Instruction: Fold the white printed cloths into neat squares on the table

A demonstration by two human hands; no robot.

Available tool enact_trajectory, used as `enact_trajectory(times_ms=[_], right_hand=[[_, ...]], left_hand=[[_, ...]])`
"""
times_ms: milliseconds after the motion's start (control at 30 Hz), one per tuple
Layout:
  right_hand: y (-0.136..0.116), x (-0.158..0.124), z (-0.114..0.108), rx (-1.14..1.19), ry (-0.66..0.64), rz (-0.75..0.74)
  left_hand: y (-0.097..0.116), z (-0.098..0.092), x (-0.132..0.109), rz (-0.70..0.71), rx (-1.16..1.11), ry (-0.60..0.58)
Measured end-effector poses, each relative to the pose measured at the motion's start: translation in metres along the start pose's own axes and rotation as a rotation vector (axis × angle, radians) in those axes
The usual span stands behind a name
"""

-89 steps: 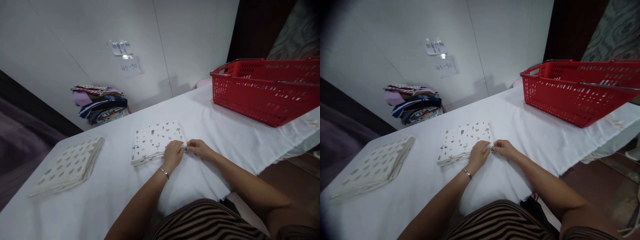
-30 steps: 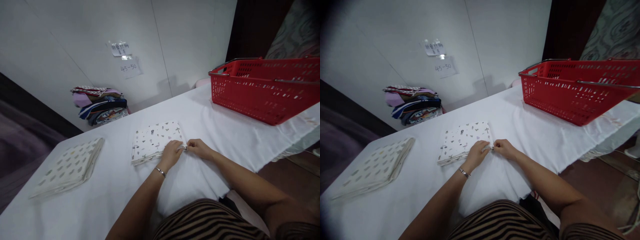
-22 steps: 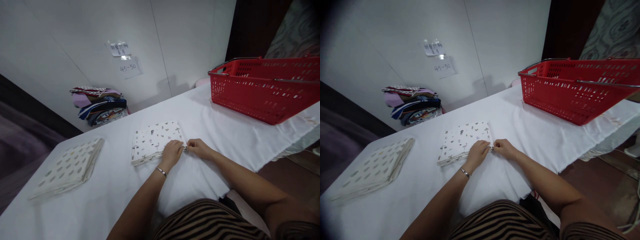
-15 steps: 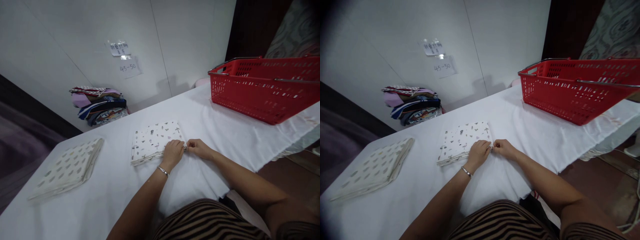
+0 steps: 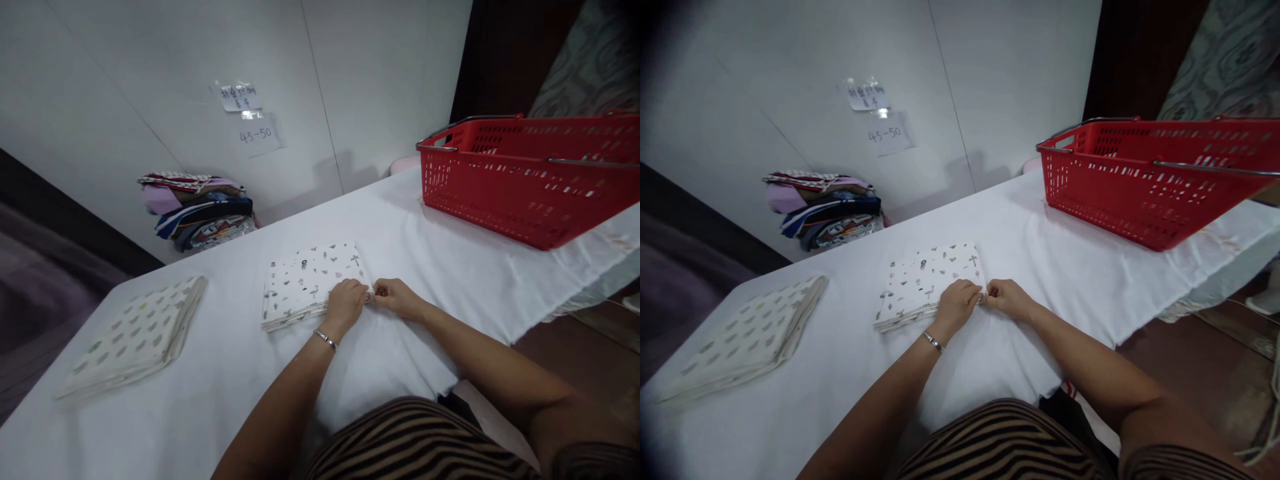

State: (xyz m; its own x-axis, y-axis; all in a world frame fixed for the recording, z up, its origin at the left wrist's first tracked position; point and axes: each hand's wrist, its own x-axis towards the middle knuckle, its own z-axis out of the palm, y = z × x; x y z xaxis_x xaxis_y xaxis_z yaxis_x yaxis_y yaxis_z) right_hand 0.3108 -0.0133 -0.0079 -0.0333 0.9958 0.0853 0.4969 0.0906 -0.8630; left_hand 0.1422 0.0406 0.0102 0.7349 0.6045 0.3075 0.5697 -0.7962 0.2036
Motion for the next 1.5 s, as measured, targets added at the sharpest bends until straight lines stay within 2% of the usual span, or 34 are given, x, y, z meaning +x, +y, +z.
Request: enact_trajectory(times_ms=[133, 267, 533, 667, 800, 933, 1100, 1300, 1500], right_hand=[[-0.002, 0.0, 0.003, -0.049, 0.03, 0.015], [-0.002, 0.001, 0.006, -0.094, 0.065, 0.046], [-0.006, 0.0, 0.006, -0.214, 0.072, 0.049], [-0.012, -0.002, 0.005, -0.257, 0.051, 0.048], [-0.017, -0.004, 0.007, -0.348, 0.095, 0.071], [-0.019, -0.005, 0.011, -0.407, 0.127, 0.01], [-0.016, -0.004, 0.011, -0.424, 0.101, -0.029], [-0.015, -0.006, 0.01, -0.431, 0.115, -0.062], [-0.017, -0.008, 0.013, -0.439, 0.165, -0.176]], left_hand=[[-0.001, -0.007, 0.005, 0.006, -0.018, -0.079], [0.001, -0.012, 0.007, 0.06, 0.0, -0.1], [-0.002, -0.009, -0.004, 0.088, 0.061, -0.042], [-0.006, -0.008, -0.011, 0.042, 0.079, -0.007], [-0.005, -0.007, -0.013, 0.018, 0.09, -0.016], [-0.003, -0.003, -0.014, 0.029, 0.094, 0.01], [-0.006, -0.002, -0.017, 0.02, 0.12, 0.027], [-0.02, -0.018, -0.031, -0.066, 0.155, -0.006], [-0.027, -0.029, -0.041, -0.096, 0.137, -0.04]])
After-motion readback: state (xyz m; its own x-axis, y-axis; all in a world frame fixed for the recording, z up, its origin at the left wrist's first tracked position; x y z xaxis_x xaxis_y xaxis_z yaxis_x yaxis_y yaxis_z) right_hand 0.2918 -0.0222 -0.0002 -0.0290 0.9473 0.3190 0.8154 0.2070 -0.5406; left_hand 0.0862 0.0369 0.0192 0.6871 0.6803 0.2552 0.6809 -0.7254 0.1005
